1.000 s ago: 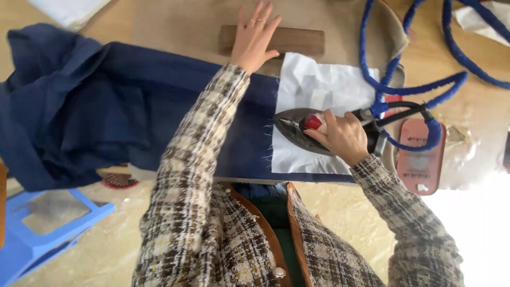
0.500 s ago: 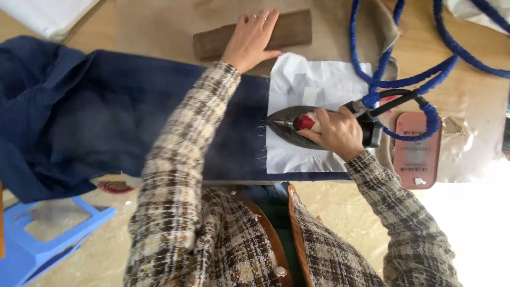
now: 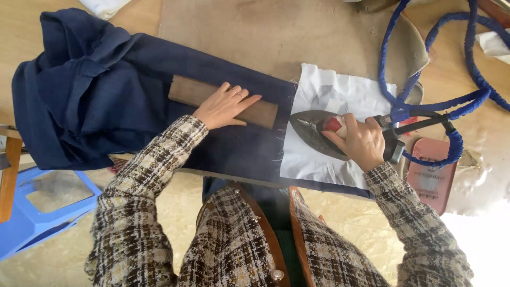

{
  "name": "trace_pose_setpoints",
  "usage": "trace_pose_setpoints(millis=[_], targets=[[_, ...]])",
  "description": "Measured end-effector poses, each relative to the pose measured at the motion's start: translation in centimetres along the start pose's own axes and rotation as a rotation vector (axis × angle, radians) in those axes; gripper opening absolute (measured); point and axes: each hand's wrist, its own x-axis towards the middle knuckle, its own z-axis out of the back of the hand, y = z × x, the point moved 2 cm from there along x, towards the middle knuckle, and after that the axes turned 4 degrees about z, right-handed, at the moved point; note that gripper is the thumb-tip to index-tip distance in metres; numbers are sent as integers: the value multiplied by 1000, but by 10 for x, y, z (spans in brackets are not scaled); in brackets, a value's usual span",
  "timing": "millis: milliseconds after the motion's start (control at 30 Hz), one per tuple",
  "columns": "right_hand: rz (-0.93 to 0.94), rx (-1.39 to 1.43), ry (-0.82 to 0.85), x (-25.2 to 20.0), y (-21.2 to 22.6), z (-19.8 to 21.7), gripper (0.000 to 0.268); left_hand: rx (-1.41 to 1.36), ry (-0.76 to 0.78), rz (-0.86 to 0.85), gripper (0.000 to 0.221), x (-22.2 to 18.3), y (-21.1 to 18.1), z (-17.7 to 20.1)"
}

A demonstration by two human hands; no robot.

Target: Pressing seams on a blue garment using a steam iron and a wooden clapper on a workbench.

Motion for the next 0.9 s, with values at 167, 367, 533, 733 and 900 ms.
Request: trace_pose_setpoints(millis=[167, 367, 533, 733, 900], targets=[[9, 43, 44, -3, -2, -4, 62, -200, 86, 86, 83, 4, 5, 0], [37, 51, 69, 10, 3, 1, 54, -205, 105, 94, 86, 5, 7, -7], [-7, 31, 41, 23, 13, 3, 54, -214, 84, 77, 85, 5, 9, -6], [-17, 15, 45, 12, -1, -5, 57, -205, 122, 89, 84, 5, 6, -7], [32, -30, 41, -16, -41, 4, 55, -154, 111, 89, 87, 4, 7, -11]])
